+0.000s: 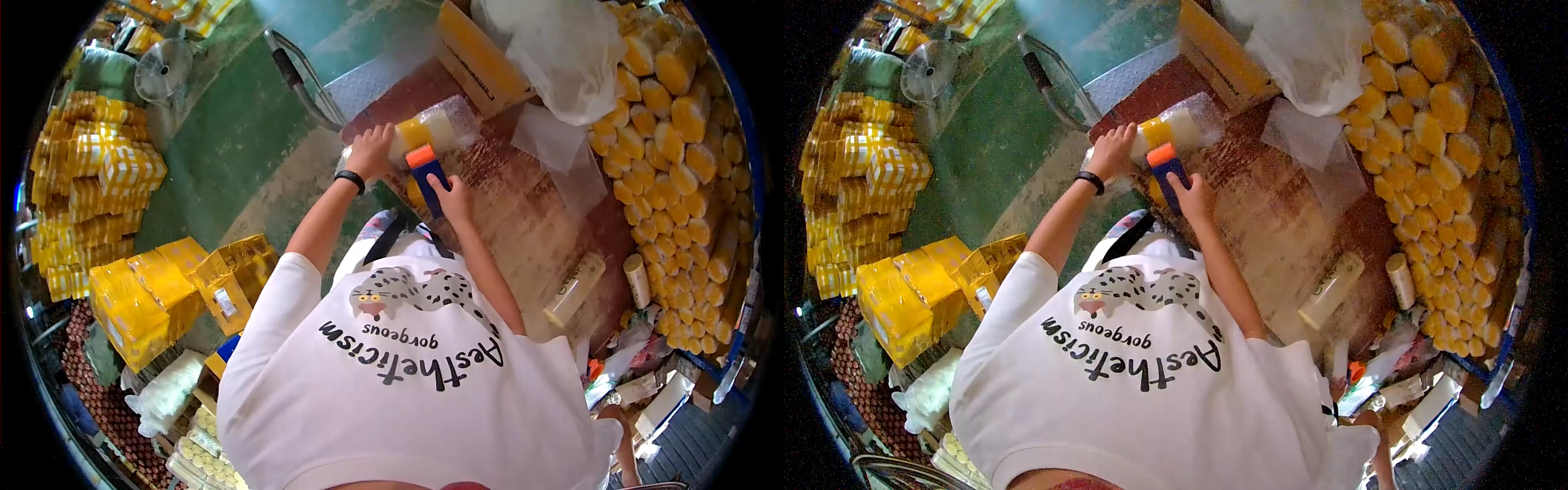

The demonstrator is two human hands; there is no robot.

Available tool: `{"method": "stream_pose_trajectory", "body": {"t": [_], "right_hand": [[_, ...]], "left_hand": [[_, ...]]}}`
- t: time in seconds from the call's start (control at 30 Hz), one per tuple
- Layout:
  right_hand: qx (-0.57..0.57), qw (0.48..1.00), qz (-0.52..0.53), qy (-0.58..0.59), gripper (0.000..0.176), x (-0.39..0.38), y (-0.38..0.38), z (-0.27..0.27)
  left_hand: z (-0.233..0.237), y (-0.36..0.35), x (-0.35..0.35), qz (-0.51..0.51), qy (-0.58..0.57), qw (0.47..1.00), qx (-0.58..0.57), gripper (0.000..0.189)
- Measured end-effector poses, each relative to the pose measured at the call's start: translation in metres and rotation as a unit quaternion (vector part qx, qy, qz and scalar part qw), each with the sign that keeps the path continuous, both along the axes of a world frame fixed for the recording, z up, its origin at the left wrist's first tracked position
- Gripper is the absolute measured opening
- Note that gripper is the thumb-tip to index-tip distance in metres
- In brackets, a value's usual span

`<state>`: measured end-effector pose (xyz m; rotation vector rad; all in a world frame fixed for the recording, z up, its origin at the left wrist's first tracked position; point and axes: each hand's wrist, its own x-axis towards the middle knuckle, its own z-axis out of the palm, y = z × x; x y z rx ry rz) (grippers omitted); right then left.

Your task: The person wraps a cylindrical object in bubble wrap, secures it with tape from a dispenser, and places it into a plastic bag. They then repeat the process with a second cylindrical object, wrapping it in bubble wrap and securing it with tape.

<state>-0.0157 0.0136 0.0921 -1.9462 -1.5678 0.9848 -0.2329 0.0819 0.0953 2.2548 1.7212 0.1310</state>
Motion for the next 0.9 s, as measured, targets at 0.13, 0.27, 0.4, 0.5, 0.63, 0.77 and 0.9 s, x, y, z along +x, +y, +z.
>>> {"method": "stream_pose_trajectory", "body": {"t": [0.13, 0.27, 0.4, 0.5, 0.63, 0.77, 0.9], "right_hand": [[0.016, 0.999, -0.016, -0.026, 0.061, -0.009, -0.01, 0.0], [0.039, 0.999, -0.019, -0.002, 0.059, -0.008, -0.014, -0.011], [-0.025, 0.995, -0.028, 0.093, 0.056, -0.003, -0.009, 0.002], [-0.104, 0.983, -0.013, 0.154, 0.058, -0.003, -0.008, 0.01], [-0.149, 0.963, 0.002, 0.226, 0.049, 0.021, 0.003, -0.018], [-0.24, 0.877, -0.006, 0.417, 0.042, 0.031, 0.004, 0.019], [-0.277, 0.835, -0.035, 0.474, 0.043, 0.035, 0.005, 0.019]], "left_hand": [[0.005, -0.01, 0.005, 0.0, 0.007, 0.994, 0.11, 0.079], [-0.004, -0.05, 0.019, -0.001, -0.045, 0.965, 0.26, 0.065], [-0.007, -0.109, 0.03, 0.114, -0.29, 0.95, -0.036, 0.04], [-0.031, -0.107, 0.027, 0.219, -0.47, 0.781, -0.349, 0.029], [-0.015, -0.097, 0.03, 0.098, -0.501, 0.794, -0.331, 0.025], [-0.008, -0.1, 0.042, 0.147, -0.624, 0.682, -0.352, 0.023], [-0.005, -0.094, 0.042, 0.151, -0.63, 0.681, -0.341, 0.022]]}}
